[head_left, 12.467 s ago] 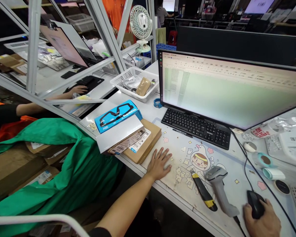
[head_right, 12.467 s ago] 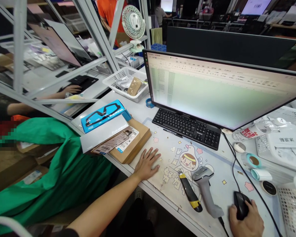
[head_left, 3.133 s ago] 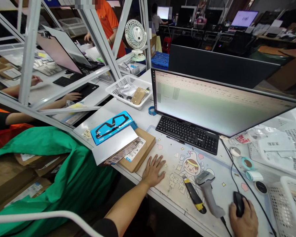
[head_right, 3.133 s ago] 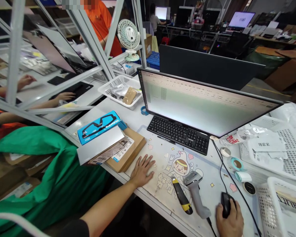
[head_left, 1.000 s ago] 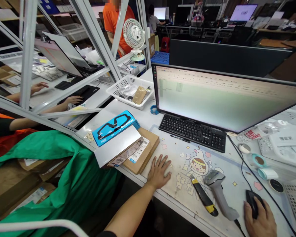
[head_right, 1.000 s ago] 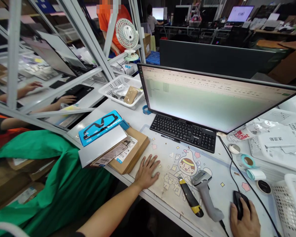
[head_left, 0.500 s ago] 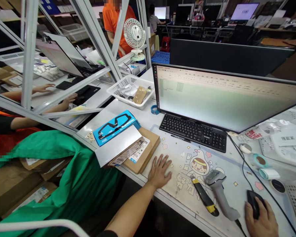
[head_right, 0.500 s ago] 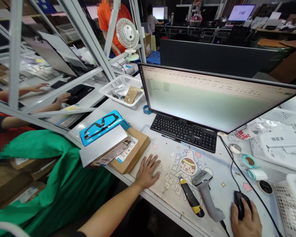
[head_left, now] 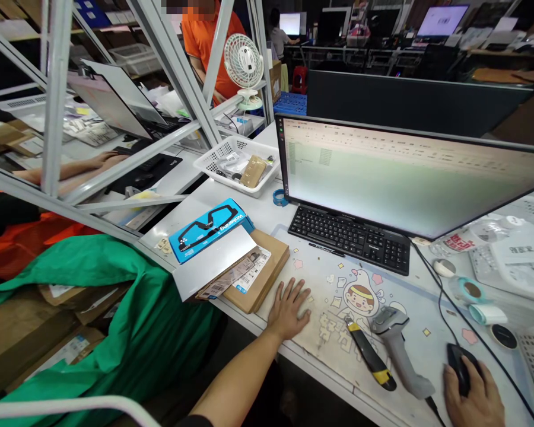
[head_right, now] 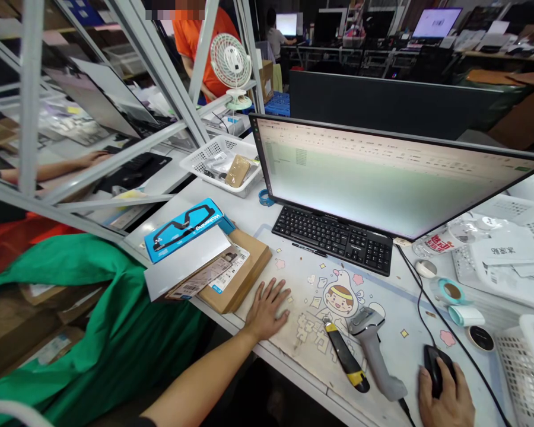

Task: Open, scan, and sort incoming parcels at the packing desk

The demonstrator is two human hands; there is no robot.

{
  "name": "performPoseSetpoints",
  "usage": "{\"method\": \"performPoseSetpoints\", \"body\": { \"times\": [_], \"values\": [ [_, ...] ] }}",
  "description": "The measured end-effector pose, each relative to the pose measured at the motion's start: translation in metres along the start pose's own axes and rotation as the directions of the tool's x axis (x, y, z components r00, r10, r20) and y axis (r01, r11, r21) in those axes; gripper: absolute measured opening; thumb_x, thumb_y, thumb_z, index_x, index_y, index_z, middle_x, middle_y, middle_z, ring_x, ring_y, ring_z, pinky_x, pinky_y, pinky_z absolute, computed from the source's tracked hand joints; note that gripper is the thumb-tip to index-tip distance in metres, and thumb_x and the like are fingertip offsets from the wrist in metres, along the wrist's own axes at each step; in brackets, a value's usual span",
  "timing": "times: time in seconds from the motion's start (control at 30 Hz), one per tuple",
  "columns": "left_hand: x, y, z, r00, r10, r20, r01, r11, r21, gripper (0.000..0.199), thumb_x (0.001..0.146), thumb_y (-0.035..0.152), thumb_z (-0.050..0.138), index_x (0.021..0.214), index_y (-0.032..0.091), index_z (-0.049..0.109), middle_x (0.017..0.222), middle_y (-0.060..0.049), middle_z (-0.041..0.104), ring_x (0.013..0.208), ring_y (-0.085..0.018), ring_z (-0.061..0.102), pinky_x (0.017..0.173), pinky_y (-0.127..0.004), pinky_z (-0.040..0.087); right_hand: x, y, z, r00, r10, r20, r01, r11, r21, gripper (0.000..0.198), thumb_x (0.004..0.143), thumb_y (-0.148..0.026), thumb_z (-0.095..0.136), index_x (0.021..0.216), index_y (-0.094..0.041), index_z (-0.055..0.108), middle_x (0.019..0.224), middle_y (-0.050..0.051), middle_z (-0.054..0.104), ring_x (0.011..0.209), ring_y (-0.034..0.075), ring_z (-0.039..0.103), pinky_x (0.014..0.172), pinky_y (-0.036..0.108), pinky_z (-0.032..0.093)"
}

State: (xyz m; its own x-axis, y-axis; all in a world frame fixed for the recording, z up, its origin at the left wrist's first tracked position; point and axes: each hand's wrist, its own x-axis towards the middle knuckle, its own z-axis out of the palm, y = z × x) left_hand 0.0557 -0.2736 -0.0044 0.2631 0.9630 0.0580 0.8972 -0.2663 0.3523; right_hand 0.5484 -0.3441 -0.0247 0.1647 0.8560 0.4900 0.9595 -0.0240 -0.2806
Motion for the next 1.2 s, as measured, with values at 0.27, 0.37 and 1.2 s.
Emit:
{"method": "performPoseSetpoints", "body": {
  "times": [0.27, 0.37, 1.2],
  "values": [
    [0.000, -0.001, 0.001, 1.000, 0.015, -0.014, -0.014, 1.000, 0.027, 0.061, 0.103, 0.045, 0.062, 0.161, 0.029, 0.054, 0.177, -0.002, 0.036, 0.165, -0.032, 0.028, 0.137, -0.060, 0.019, 0.002, -0.004, -0.002, 0.999, 0.033, 0.010, -0.033, 0.999, -0.006, 0.070, 0.094, -0.056, 0.055, 0.147, -0.010, 0.063, 0.145, 0.028, 0.059, 0.127, 0.049, 0.061, 0.105, 0.069, 0.050],
    [-0.001, 0.000, 0.000, 1.000, 0.007, -0.005, -0.007, 1.000, 0.017, 0.060, 0.103, 0.046, 0.060, 0.161, 0.030, 0.054, 0.177, -0.001, 0.035, 0.166, -0.033, 0.027, 0.136, -0.063, 0.021, 0.001, -0.002, -0.001, 0.999, 0.043, 0.006, -0.043, 0.999, -0.006, 0.070, 0.095, -0.057, 0.055, 0.146, -0.010, 0.063, 0.147, 0.028, 0.058, 0.129, 0.049, 0.060, 0.105, 0.068, 0.050],
    [0.146, 0.085, -0.002, 0.944, 0.329, -0.015, -0.325, 0.924, -0.199, 0.044, 0.101, 0.032, 0.057, 0.141, 0.017, 0.065, 0.162, -0.014, 0.053, 0.156, -0.034, 0.039, 0.126, -0.052, 0.040, -0.003, -0.004, -0.001, 0.993, 0.098, 0.071, -0.093, 0.993, -0.069, 0.054, 0.103, -0.039, 0.061, 0.150, -0.013, 0.056, 0.164, 0.025, 0.046, 0.147, 0.040, 0.051, 0.117, 0.060, 0.048]
  ]
}}
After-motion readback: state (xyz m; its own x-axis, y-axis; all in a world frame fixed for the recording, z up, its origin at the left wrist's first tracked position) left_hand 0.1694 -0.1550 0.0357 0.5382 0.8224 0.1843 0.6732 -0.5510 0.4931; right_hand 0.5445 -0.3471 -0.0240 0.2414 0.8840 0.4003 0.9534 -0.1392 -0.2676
